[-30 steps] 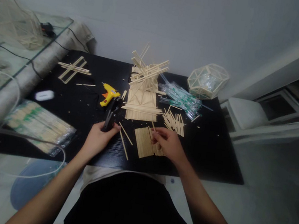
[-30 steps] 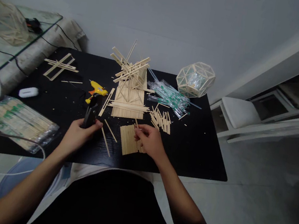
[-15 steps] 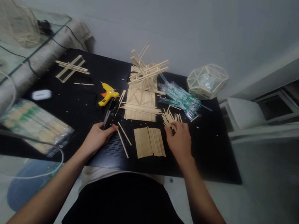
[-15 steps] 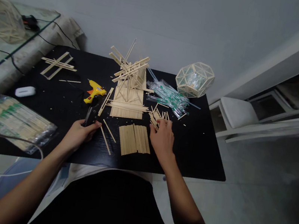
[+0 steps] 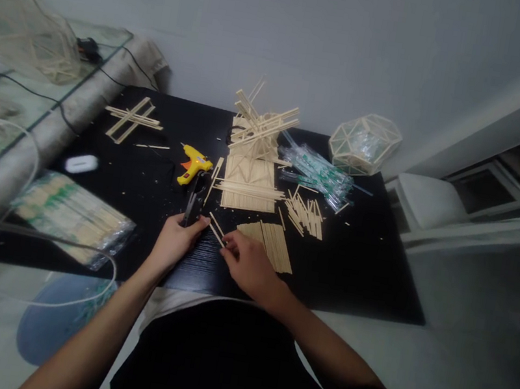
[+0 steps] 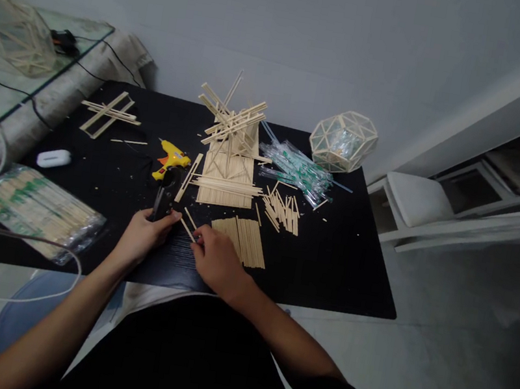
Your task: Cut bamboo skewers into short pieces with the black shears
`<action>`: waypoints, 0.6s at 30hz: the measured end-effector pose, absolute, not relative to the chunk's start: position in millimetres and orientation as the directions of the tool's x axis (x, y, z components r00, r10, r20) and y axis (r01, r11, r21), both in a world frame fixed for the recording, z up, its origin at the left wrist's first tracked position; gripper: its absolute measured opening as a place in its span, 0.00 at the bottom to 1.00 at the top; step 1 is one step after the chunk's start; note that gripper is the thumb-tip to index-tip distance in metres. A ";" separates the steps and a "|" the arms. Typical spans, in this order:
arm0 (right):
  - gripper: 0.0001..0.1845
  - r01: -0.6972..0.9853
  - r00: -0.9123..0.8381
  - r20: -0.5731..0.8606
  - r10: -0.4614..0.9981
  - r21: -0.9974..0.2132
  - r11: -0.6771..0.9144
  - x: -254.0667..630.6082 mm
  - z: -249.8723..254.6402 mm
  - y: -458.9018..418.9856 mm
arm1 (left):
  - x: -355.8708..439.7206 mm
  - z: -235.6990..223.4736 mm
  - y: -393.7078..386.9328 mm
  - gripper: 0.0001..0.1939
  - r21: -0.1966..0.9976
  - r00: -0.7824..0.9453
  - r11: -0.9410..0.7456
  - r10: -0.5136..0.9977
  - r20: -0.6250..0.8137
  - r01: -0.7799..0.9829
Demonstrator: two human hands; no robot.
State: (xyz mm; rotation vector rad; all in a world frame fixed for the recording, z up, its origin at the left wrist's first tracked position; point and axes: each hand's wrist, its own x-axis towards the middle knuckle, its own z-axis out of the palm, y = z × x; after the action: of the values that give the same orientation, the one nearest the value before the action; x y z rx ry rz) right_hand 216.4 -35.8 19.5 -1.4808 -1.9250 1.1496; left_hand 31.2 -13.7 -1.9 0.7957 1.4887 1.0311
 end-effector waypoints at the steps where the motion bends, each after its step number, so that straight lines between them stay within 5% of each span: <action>1: 0.08 0.562 -0.325 -0.135 0.936 -0.823 0.076 217.8 19.8 -35.0 | 31.1 -2.3 -13.9 0.21 0.918 -0.166 0.393 0.903 -0.396 -0.053; 10: 0.10 0.703 -0.109 -0.130 0.986 -0.711 -0.016 273.1 29.9 -21.6 | 30.8 0.4 -14.1 0.25 0.909 -0.139 0.398 0.900 -0.414 -0.126; 18: 0.09 0.784 -0.093 -0.152 0.984 -0.621 -0.022 286.1 23.2 -25.4 | 31.3 3.6 -13.2 0.22 0.910 -0.149 0.401 0.898 -0.413 -0.109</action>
State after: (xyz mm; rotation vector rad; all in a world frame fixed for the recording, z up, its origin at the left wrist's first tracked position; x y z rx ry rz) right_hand 286.1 -25.4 23.2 -1.8508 -1.9273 0.8355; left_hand 31.3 -13.2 3.6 0.7543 1.4442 1.0418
